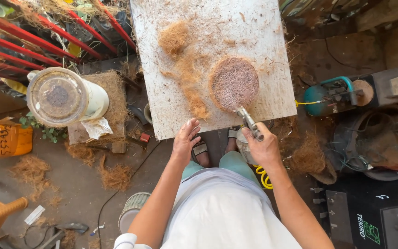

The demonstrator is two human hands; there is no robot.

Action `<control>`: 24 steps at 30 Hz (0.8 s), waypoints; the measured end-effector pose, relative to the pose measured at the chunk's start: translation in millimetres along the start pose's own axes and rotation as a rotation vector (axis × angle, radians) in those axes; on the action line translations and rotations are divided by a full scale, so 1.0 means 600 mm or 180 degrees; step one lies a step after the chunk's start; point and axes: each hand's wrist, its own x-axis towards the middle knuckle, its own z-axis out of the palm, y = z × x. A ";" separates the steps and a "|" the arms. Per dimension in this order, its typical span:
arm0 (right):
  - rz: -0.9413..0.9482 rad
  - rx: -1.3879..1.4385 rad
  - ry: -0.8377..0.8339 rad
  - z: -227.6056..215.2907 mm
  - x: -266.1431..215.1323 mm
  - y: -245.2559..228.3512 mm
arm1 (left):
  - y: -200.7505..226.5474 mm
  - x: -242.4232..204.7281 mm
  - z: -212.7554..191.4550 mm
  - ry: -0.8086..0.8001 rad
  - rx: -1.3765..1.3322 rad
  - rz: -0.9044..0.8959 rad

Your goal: The person sprays a circular coconut fiber mat with a spray gun, then uses a hairdryer to dry it. They then place the mat on a workbench and rub its surface with a green glass bottle to smooth or compact the fibers.

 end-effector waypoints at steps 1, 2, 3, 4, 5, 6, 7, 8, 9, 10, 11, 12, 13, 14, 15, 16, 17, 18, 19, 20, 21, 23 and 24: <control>0.0007 0.0009 0.0009 -0.009 0.004 0.004 | 0.002 -0.002 0.002 -0.0008 0.0012 -0.0002; 0.0050 0.0029 0.0090 -0.017 0.007 0.007 | 0.004 -0.004 0.005 0.0001 0.0080 0.0015; 0.0092 0.0050 0.0169 -0.026 0.011 0.011 | 0.006 -0.007 0.007 0.0013 0.0148 0.0034; 0.0096 0.0059 0.0176 -0.033 0.020 0.021 | 0.008 -0.006 0.009 0.0007 0.0159 0.0034; 0.0117 0.0051 0.0250 -0.041 0.028 0.032 | 0.009 -0.006 0.013 -0.0010 0.0218 0.0046; 0.0138 0.0043 0.0325 -0.048 0.037 0.043 | 0.010 -0.005 0.016 -0.0026 0.0277 0.0059; 0.0145 0.0050 0.0331 -0.056 0.042 0.046 | 0.009 -0.004 0.019 -0.0032 0.0287 0.0056; 0.0170 0.0022 0.0387 -0.063 0.047 0.049 | 0.008 -0.003 0.022 -0.0037 0.0338 0.0092; 0.0200 -0.0008 0.0441 -0.070 0.051 0.052 | 0.006 -0.002 0.025 -0.0041 0.0390 0.0122; 0.0212 -0.0002 0.0444 -0.075 0.050 0.050 | 0.005 0.002 0.028 -0.0045 0.0400 0.0114; 0.0232 -0.0026 0.0429 -0.081 0.049 0.048 | 0.003 0.004 0.031 -0.0077 0.0416 0.0134; 0.0252 -0.0049 0.0415 -0.086 0.047 0.046 | 0.002 0.006 0.033 -0.0109 0.0433 0.0154; 0.0261 -0.0048 0.0423 -0.081 0.044 0.056 | 0.000 0.006 0.036 -0.0119 0.0438 0.0148; 0.0241 -0.0006 0.0361 -0.077 0.042 0.066 | -0.002 0.007 0.039 -0.0133 0.0447 0.0147; 0.0221 0.0039 0.0293 -0.072 0.039 0.075 | -0.002 0.007 0.041 -0.0142 0.0457 0.0146; 0.0230 0.0043 0.0297 -0.069 0.032 0.066 | 0.001 0.013 0.046 -0.0147 0.0464 0.0140; 0.0231 0.0034 0.0234 -0.065 0.021 0.059 | -0.001 0.014 0.049 -0.0165 0.0434 0.0125; 0.0232 0.0025 0.0171 -0.061 0.009 0.053 | -0.004 0.015 0.052 -0.0182 0.0405 0.0111; 0.0238 0.0029 0.0166 -0.054 0.001 0.049 | -0.001 0.015 0.058 -0.0178 0.0411 0.0107; 0.0201 0.0042 0.0039 -0.048 -0.006 0.046 | 0.002 0.015 0.064 -0.0215 0.0310 0.0031; 0.0164 0.0056 -0.0081 -0.042 -0.014 0.042 | 0.005 0.015 0.071 -0.0259 0.0210 -0.0043; 0.0112 0.0108 -0.0144 -0.032 -0.028 0.031 | -0.009 0.038 0.073 -0.0273 0.0129 -0.0074; 0.0055 0.0153 -0.0208 -0.028 -0.036 0.026 | -0.017 0.048 0.073 -0.0284 0.0041 -0.0103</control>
